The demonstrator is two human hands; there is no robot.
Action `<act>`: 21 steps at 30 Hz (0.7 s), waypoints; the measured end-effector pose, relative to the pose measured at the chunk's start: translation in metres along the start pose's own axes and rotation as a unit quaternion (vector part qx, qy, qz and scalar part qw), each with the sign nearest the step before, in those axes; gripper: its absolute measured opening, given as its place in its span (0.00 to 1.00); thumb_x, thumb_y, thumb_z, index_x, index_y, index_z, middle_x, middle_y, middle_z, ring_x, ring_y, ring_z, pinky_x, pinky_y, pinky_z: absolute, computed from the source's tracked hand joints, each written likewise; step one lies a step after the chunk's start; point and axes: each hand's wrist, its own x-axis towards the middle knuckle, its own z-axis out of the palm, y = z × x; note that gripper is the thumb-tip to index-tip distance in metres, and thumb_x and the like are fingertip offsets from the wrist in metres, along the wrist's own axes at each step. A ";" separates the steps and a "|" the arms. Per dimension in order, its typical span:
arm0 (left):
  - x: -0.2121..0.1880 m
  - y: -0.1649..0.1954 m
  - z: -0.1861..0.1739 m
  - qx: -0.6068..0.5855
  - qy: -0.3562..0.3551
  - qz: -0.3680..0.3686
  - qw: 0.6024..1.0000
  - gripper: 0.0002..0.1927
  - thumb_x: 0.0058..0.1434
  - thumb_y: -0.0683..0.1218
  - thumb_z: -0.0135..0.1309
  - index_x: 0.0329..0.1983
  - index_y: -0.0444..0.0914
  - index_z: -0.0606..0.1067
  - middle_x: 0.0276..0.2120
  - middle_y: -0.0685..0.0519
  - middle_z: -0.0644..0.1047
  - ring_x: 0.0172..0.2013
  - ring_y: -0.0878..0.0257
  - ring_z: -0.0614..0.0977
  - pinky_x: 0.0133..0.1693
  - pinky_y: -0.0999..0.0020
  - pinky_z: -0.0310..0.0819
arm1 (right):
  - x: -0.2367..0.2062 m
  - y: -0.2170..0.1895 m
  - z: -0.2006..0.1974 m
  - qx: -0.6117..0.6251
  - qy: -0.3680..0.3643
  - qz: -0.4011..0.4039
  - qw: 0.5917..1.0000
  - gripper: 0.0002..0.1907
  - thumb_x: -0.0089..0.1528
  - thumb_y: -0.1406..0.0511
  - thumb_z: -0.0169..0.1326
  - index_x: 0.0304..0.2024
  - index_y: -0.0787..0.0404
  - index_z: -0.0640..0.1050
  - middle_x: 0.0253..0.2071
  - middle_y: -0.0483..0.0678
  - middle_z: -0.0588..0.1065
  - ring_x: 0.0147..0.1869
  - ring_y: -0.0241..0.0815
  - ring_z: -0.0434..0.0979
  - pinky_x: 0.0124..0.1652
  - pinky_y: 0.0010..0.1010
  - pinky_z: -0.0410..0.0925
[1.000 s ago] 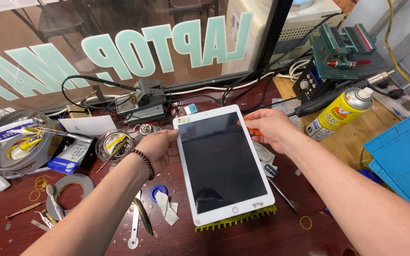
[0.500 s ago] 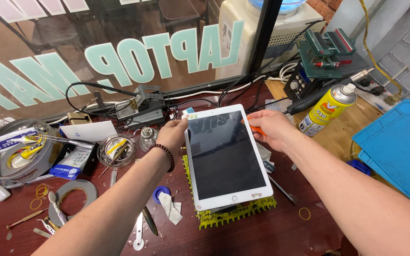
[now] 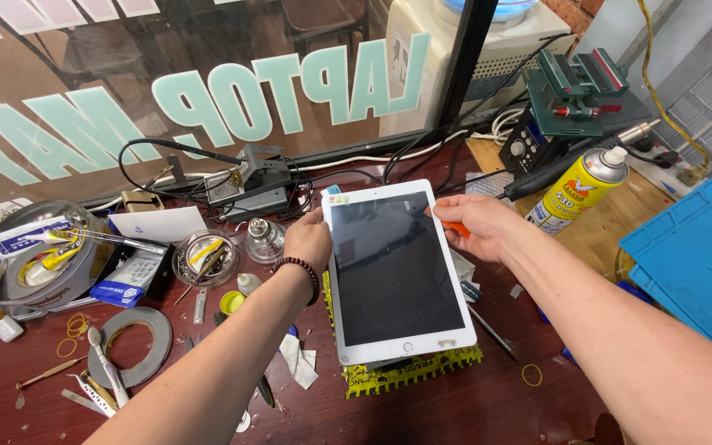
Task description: The person pries around the edge of a white tablet's screen with a small blue plastic tool, working the bezel on multiple sides while steadying the device with the other hand. They then switch to an orange pry tool and continue working along the screen edge, repositioning the tablet on a box on the workbench.
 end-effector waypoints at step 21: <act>0.030 0.025 0.009 0.204 0.074 0.081 0.973 0.16 0.64 0.49 0.48 0.50 0.38 0.78 0.47 0.43 0.81 0.51 0.50 0.81 0.54 0.57 0.72 | 0.004 0.002 -0.010 0.027 -0.025 -0.012 0.999 0.07 0.65 0.67 0.54 0.45 0.60 0.79 0.41 0.45 0.79 0.40 0.33 0.75 0.40 0.24 0.69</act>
